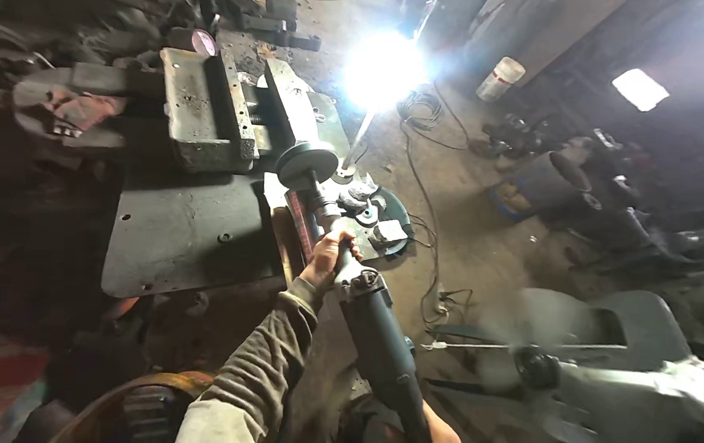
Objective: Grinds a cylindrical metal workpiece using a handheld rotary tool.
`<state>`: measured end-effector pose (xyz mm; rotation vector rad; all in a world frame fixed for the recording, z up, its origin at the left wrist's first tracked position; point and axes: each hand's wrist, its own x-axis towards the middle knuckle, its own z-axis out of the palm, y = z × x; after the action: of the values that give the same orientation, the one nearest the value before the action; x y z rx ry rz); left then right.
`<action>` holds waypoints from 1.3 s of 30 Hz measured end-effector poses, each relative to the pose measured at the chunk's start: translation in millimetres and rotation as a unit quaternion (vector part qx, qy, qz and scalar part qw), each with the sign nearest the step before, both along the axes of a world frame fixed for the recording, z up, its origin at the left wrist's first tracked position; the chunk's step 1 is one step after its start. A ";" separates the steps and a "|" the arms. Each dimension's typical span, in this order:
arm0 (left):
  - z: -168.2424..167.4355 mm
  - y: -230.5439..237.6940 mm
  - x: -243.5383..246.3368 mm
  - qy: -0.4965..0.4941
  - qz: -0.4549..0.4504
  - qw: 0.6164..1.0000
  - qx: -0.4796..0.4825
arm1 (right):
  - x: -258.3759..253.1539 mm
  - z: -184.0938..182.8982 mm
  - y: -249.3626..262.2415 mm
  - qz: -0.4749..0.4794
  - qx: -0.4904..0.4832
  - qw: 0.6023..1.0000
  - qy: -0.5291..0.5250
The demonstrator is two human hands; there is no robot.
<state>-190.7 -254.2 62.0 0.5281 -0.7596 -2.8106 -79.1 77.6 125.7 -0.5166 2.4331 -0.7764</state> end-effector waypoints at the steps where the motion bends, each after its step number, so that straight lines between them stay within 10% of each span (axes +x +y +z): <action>1: -0.7 3.7 -6.1 -0.006 -0.003 1.000 0.001 | -0.4 0.0 1.7 -0.005 -0.006 1.000 0.000; 39: 7.2 5.0 10.9 -0.037 0.029 0.998 -0.030 | 2.8 9.7 3.9 -0.004 0.008 0.999 -0.033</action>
<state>-179.8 -249.1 69.2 0.6378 -0.8256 -2.7201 -76.3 81.5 135.4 -0.4679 2.3807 -0.7652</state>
